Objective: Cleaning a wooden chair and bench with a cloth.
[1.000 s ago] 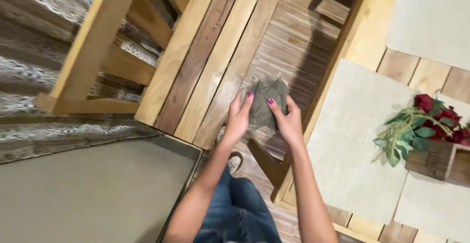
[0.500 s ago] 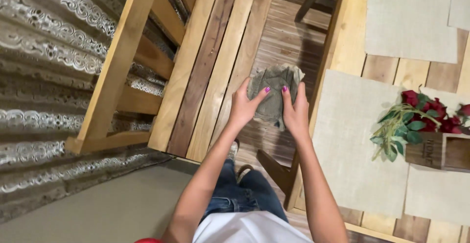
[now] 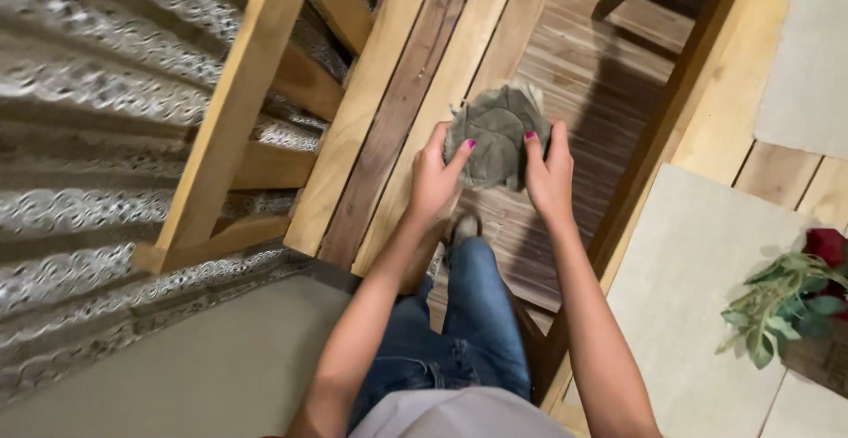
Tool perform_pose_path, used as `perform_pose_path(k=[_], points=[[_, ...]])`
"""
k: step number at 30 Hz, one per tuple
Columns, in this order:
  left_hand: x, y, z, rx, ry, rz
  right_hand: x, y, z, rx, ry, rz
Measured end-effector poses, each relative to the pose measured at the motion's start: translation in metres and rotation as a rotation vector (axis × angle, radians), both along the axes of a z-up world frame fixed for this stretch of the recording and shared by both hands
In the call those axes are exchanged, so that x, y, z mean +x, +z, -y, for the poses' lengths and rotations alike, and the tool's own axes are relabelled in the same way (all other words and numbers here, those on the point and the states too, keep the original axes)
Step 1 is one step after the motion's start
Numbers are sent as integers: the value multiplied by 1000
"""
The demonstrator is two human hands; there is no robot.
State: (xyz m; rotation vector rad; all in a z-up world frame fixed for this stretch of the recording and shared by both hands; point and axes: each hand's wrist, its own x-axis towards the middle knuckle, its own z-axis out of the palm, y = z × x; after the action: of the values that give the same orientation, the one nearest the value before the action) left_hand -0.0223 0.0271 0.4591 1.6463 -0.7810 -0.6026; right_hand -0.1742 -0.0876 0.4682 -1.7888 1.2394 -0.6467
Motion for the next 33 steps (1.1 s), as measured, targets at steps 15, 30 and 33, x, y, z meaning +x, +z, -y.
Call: perform_pose_path(k=[15,30,33], points=[[42,-213,177,131,-39,63,59,-178,172,-19,36,-54],[113,-489,277,443,-470,576,153,-495,222,-91,166,-474],[121,-479,298,464,-458,576,164,-507,233,-116,118,-602]])
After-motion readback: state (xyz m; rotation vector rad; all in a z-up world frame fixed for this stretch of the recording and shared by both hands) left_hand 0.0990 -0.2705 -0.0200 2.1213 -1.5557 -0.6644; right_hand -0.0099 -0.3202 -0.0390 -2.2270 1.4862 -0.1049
